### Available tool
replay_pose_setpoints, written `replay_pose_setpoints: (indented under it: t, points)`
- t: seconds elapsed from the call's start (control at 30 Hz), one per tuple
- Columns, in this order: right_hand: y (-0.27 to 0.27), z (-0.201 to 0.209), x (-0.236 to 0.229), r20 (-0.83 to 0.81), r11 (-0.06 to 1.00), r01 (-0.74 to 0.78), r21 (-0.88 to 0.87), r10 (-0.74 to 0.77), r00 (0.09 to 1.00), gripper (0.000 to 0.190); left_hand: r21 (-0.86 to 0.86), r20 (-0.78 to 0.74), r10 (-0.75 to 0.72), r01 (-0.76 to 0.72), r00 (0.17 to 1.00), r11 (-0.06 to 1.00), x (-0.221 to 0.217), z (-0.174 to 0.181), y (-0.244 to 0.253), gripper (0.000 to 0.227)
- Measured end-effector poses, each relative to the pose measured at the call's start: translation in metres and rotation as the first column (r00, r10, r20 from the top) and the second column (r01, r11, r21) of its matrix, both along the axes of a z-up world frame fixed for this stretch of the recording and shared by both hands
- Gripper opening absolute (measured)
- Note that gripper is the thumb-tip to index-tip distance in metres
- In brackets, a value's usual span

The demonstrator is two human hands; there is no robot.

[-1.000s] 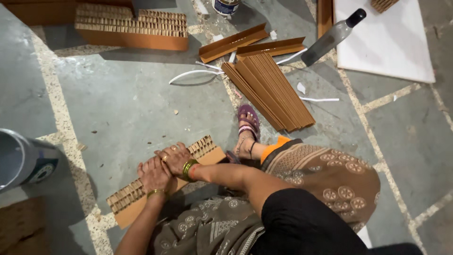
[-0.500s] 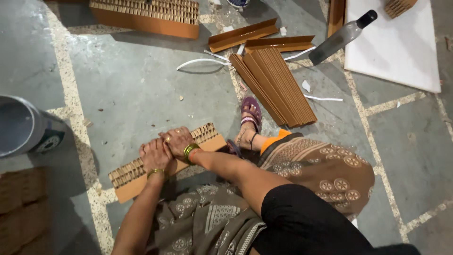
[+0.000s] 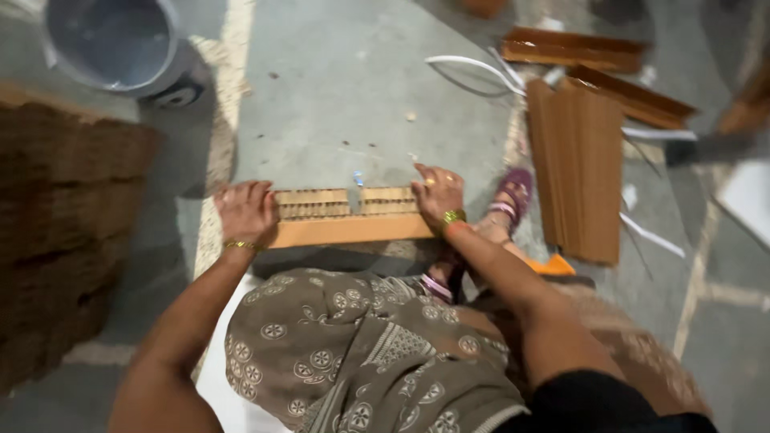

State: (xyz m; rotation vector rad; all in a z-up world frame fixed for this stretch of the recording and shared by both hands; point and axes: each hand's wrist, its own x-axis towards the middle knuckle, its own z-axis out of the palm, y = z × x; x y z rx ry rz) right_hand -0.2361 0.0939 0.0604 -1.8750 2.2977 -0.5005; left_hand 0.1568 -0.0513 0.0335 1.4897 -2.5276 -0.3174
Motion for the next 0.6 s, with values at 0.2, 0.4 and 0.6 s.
replay_pose_setpoints:
  t: [0.2,0.4,0.6]
  points:
    - [-0.004,0.002,0.000,0.045,0.999,-0.001,0.041,-0.001,0.999,0.040,-0.098,-0.178,-0.048,0.031,0.983,0.995,-0.001,0.014,0.001,0.023]
    - [-0.003,0.009,0.003,0.004,0.998,0.008,0.062,-0.008,1.000,0.039,-0.143,-0.156,-0.023,0.000,0.988,0.990,-0.004,0.023,0.002,0.025]
    - [0.000,0.008,0.017,-0.149,0.999,0.031,0.039,-0.025,0.989,0.042,-0.137,0.144,-0.035,0.055,0.989,0.989,-0.031,0.020,0.011,0.039]
